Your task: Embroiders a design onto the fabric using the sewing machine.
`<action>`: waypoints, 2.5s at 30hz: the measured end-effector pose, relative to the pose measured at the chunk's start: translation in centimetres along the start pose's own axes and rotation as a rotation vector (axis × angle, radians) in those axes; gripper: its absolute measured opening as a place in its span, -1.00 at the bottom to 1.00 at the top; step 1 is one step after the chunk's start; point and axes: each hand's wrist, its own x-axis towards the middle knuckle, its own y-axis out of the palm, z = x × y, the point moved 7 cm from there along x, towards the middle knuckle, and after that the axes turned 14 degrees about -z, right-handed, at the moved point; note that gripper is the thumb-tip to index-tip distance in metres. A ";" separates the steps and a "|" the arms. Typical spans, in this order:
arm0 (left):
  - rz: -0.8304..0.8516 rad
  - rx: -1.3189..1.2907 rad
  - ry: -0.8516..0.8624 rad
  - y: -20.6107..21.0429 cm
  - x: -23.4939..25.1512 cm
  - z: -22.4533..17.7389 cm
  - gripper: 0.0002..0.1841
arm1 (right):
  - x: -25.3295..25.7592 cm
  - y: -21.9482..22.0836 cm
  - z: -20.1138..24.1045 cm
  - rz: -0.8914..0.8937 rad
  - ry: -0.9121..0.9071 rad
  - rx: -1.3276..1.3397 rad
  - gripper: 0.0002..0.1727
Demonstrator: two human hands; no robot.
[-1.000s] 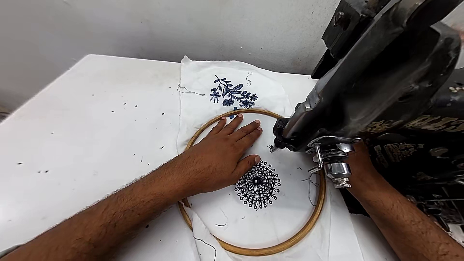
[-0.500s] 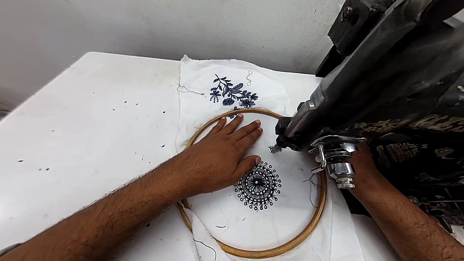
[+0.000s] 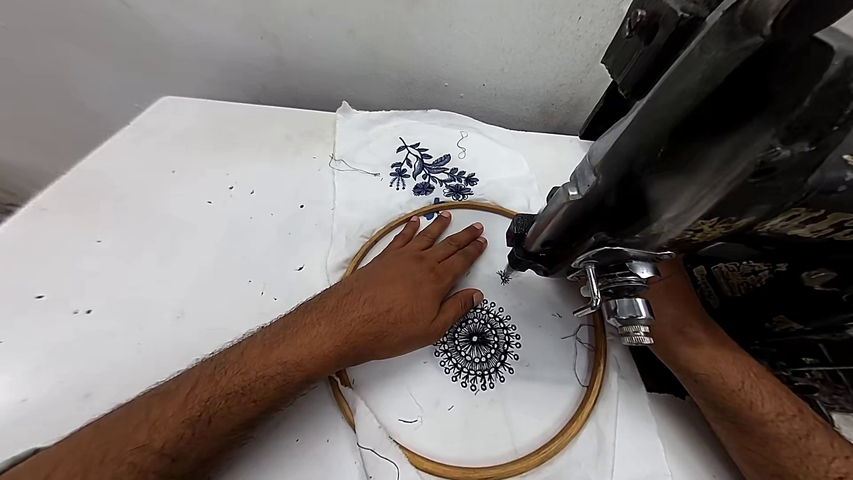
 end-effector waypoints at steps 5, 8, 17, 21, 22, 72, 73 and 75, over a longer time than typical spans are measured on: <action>-0.011 -0.007 -0.003 0.1 0.0 0.0 -0.30 | 0.0 -0.2 0.2 0.025 0.023 -0.017 -0.75; -0.013 -0.009 0.003 0.1 0.0 -0.1 -0.30 | 0.0 -0.1 -0.1 0.021 0.063 0.010 -0.76; -0.009 -0.011 0.001 0.0 0.2 0.1 -0.30 | 0.0 -0.1 -0.1 0.002 0.081 0.028 -0.74; -0.025 -0.017 -0.005 0.0 0.3 0.2 -0.31 | 0.1 0.1 -0.1 -0.010 0.001 0.000 -0.73; -0.026 -0.017 -0.007 0.0 0.3 0.1 -0.31 | 0.1 0.1 -0.1 -0.010 -0.010 -0.010 -0.73; 0.006 -0.013 -0.002 0.1 0.0 -0.2 -0.31 | 0.2 -0.2 0.5 0.012 0.007 -0.071 -0.78; 0.003 -0.013 -0.002 0.1 0.0 -0.2 -0.31 | 0.2 -0.2 0.6 0.014 0.013 -0.069 -0.78; 0.003 -0.013 -0.007 0.1 0.0 -0.2 -0.31 | 0.3 -0.3 0.5 0.007 0.012 -0.059 -0.79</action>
